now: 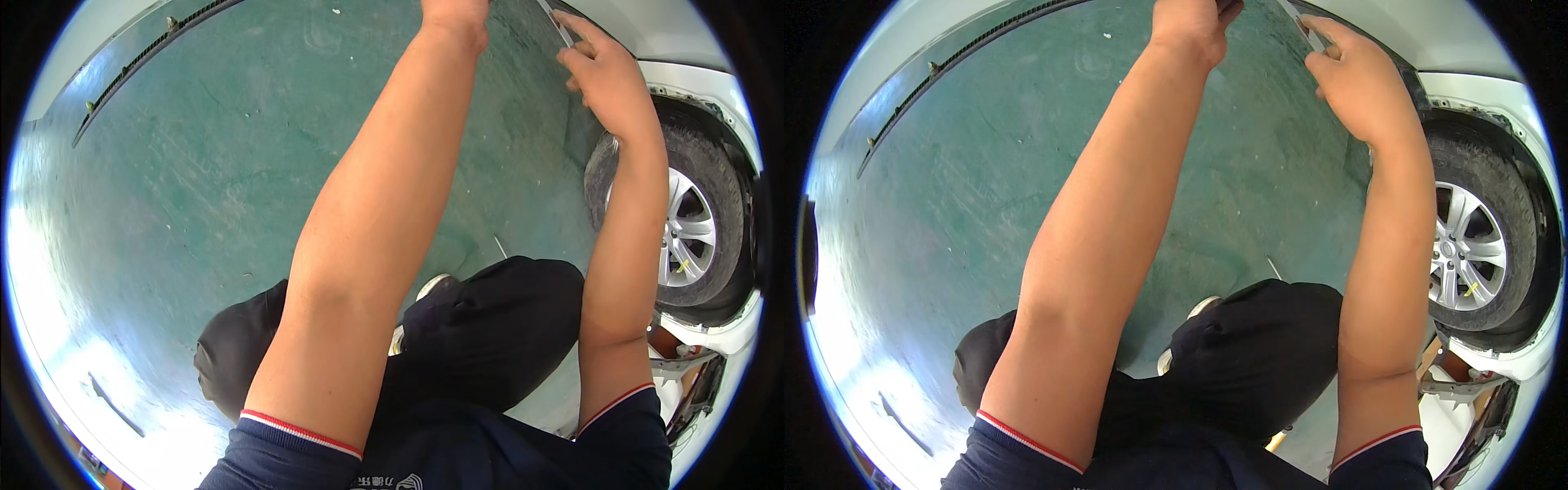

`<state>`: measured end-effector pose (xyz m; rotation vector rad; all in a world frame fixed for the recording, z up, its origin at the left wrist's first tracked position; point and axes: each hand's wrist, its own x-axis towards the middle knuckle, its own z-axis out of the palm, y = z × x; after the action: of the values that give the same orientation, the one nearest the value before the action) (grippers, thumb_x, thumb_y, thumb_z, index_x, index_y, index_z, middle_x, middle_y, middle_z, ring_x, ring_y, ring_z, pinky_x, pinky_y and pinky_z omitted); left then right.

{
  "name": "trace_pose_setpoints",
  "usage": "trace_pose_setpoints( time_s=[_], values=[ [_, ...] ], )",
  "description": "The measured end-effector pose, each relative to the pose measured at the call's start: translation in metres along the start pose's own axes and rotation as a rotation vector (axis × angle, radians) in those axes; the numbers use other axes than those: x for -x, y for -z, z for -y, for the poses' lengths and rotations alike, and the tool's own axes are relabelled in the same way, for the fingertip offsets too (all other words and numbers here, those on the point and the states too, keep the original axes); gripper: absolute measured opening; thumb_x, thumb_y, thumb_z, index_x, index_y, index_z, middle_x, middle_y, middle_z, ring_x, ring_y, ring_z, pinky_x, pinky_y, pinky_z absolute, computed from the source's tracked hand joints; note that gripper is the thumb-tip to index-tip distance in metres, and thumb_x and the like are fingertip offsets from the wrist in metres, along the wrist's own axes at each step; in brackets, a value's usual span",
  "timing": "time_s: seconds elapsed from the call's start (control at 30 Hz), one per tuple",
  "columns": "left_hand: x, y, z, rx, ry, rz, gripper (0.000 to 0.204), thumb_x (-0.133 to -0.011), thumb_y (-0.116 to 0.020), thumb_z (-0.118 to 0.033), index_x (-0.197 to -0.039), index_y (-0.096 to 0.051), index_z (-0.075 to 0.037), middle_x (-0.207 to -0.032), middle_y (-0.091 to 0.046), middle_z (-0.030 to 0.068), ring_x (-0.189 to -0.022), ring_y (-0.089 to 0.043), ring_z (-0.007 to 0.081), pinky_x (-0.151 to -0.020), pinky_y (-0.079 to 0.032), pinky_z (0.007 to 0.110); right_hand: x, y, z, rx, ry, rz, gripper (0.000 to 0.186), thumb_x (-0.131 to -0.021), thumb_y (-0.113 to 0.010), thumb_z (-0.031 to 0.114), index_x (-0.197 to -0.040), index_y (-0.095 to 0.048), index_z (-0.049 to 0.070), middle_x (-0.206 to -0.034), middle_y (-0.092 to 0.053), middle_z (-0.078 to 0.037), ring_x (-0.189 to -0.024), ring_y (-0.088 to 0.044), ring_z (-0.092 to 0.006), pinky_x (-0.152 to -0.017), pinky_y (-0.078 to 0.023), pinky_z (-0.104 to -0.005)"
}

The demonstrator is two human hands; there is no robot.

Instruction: The person kneels beside a white car and uses a metal pry tool to remove a long plastic trim piece from the lower edge of the front bumper. Another person assists by holding the bumper steady. The person then inspects the removed trim piece.

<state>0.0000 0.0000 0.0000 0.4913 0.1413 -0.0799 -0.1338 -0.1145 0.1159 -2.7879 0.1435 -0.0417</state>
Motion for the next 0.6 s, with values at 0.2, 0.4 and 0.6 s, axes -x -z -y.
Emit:
trace_pose_setpoints(
  time_s=[0.2,0.4,0.6],
  values=[
    [0.012,-0.003,-0.004,0.026,-0.013,-0.051,0.031,-0.085,-0.070,-0.003,-0.111,-0.054,0.003,-0.097,-0.064,0.0094,-0.083,-0.064,0.0191,-0.072,-0.055,0.032,-0.008,0.000,0.000,0.021,0.006,0.040,0.056,-0.090,-0.059,0.020,-0.146,-0.059,0.011,-0.095,-0.072,-0.013,-0.077,-0.071,-0.0231,-0.079,-0.054,-0.0366],
    [0.009,-0.001,-0.010,-0.026,-0.035,-0.023,0.032,-0.084,-0.070,-0.003,-0.111,-0.056,0.005,-0.098,-0.064,0.0093,-0.084,-0.063,0.0183,-0.072,-0.054,0.031,-0.010,-0.002,0.005,0.016,0.040,0.002,0.049,-0.093,-0.059,0.018,-0.142,-0.062,0.009,-0.089,-0.070,-0.011,-0.071,-0.066,-0.0195,-0.072,-0.053,-0.0352],
    [0.013,-0.004,-0.009,-0.058,-0.018,0.012,0.027,-0.084,-0.070,-0.005,-0.108,-0.061,0.005,-0.094,-0.065,0.0083,-0.083,-0.063,0.0175,-0.073,-0.054,0.031,-0.002,0.028,0.055,0.073,-0.050,0.067,0.041,-0.092,-0.057,0.006,-0.130,-0.070,0.004,-0.078,-0.067,-0.005,-0.067,-0.060,-0.0152,-0.064,-0.050,-0.0334]
  ],
)
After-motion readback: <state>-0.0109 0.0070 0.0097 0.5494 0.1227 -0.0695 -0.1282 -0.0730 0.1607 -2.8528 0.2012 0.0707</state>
